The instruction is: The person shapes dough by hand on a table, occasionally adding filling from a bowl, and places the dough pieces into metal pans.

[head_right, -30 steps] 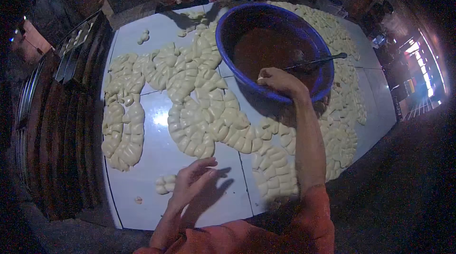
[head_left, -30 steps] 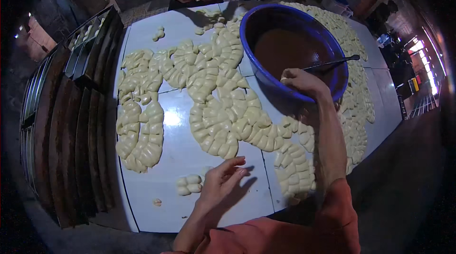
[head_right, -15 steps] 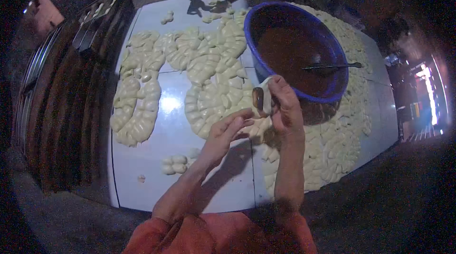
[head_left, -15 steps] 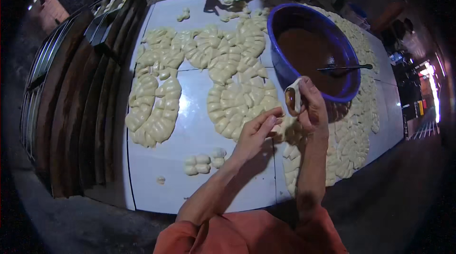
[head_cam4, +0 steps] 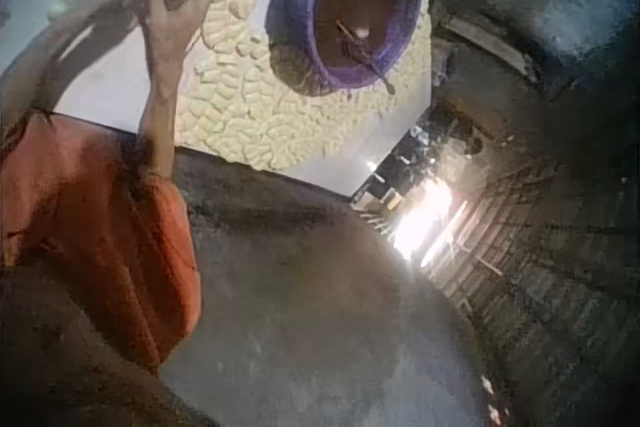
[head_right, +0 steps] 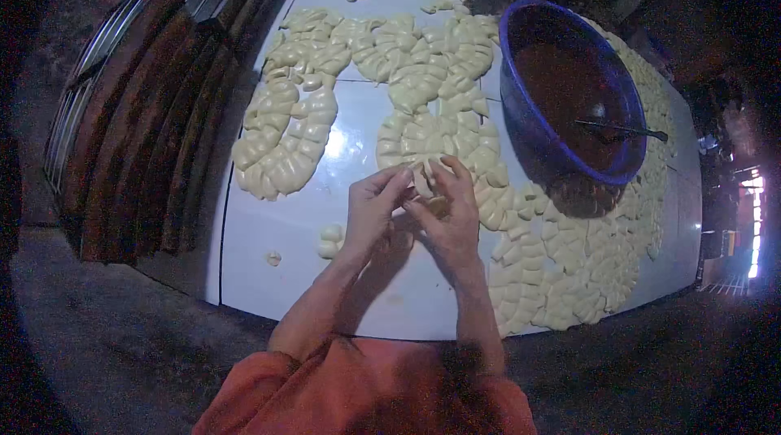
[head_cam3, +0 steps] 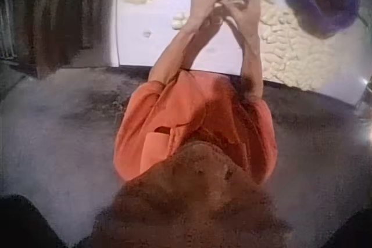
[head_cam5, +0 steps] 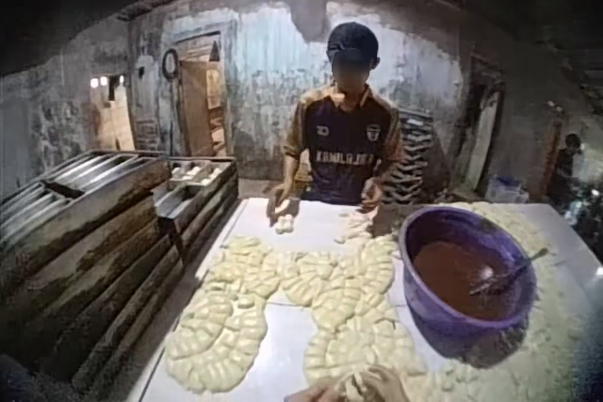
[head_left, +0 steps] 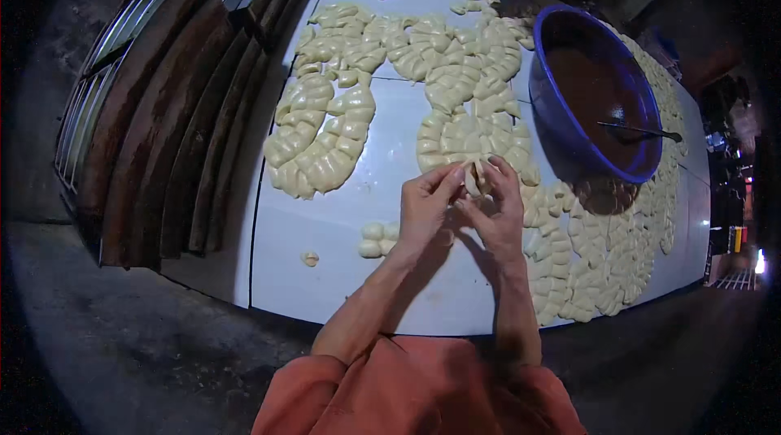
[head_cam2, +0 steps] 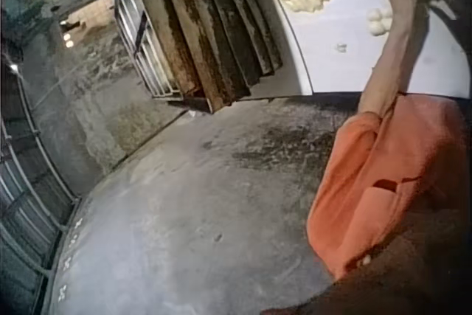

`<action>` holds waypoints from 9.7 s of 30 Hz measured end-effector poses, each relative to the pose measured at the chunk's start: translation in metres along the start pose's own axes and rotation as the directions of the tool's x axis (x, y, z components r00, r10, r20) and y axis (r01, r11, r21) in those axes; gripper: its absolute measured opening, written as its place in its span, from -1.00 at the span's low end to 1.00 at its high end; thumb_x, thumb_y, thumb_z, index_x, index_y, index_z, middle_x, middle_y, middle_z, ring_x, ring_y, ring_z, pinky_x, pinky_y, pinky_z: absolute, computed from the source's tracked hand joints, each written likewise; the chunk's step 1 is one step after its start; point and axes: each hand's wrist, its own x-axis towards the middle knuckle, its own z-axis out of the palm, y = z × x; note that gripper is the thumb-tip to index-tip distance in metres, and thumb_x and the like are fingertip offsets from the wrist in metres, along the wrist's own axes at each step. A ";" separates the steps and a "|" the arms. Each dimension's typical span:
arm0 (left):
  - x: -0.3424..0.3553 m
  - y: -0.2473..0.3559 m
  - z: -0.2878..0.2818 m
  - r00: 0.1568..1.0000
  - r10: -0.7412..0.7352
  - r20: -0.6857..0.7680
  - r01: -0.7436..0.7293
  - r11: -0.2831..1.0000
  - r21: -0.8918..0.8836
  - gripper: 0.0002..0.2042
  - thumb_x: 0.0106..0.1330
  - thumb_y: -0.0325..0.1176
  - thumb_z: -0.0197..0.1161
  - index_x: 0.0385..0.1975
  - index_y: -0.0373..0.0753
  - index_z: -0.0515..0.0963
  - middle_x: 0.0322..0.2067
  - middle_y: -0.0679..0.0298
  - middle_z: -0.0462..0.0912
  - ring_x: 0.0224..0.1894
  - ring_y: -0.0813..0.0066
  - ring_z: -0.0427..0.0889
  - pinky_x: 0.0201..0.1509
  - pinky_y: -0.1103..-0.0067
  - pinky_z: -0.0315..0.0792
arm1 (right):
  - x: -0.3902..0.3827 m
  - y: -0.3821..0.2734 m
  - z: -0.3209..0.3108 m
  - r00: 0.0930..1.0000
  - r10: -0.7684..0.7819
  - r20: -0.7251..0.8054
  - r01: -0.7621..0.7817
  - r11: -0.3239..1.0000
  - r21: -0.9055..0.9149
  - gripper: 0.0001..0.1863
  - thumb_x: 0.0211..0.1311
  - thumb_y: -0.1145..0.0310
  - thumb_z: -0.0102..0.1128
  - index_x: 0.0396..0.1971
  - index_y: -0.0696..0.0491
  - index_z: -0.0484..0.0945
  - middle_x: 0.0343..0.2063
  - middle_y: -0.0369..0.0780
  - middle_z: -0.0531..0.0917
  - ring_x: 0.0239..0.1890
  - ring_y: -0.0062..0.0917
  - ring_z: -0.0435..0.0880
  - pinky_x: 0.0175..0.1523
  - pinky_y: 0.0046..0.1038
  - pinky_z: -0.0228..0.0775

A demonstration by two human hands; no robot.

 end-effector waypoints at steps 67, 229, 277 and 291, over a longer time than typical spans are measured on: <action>-0.019 0.021 -0.083 0.779 -0.198 0.595 -0.588 0.099 0.803 -0.55 0.04 -0.18 0.48 -0.06 -0.18 0.59 -0.22 0.19 0.62 -0.06 0.17 0.58 0.16 0.27 0.29 | -0.034 -0.005 -0.008 0.802 0.265 0.536 -0.003 0.898 -0.441 -0.57 0.15 0.35 0.36 0.01 0.16 0.52 -0.21 -0.06 0.62 -0.17 -0.19 0.67 -0.03 -0.27 0.46; -0.116 0.544 -0.464 0.902 0.374 0.217 -0.104 -0.300 0.948 -0.70 0.22 -0.14 0.30 -0.16 -0.15 0.73 -0.27 0.03 0.74 -0.17 0.06 0.71 0.00 0.26 0.54 | 0.227 -0.403 0.515 0.201 -0.485 0.851 0.945 0.325 -0.037 -0.77 0.23 0.41 0.28 -0.13 0.11 0.66 -0.30 -0.09 0.72 -0.29 -0.22 0.73 -0.16 -0.27 0.57; 0.095 0.104 -0.168 0.927 0.373 -0.032 -0.088 0.299 0.950 -0.32 0.08 -0.11 0.46 0.14 -0.30 0.34 -0.22 0.02 0.67 -0.17 0.02 0.68 -0.06 0.25 0.49 | 0.153 0.055 0.184 0.863 0.472 0.179 -0.462 0.882 -0.099 -0.53 -0.02 0.18 0.30 -0.20 0.24 0.54 -0.50 -0.07 0.61 -0.39 -0.26 0.62 -0.16 -0.27 0.46; 0.104 0.094 -0.172 0.929 0.371 -0.012 -0.082 0.238 0.968 -0.59 0.11 -0.13 0.50 -0.20 -0.28 0.55 -0.26 0.04 0.66 -0.21 -0.02 0.68 -0.19 0.18 0.50 | 0.143 0.033 0.189 0.798 0.568 0.201 -0.602 0.761 0.240 -0.73 -0.01 0.39 0.24 -0.26 0.13 0.53 -0.39 -0.17 0.62 -0.39 -0.44 0.66 -0.26 -0.43 0.54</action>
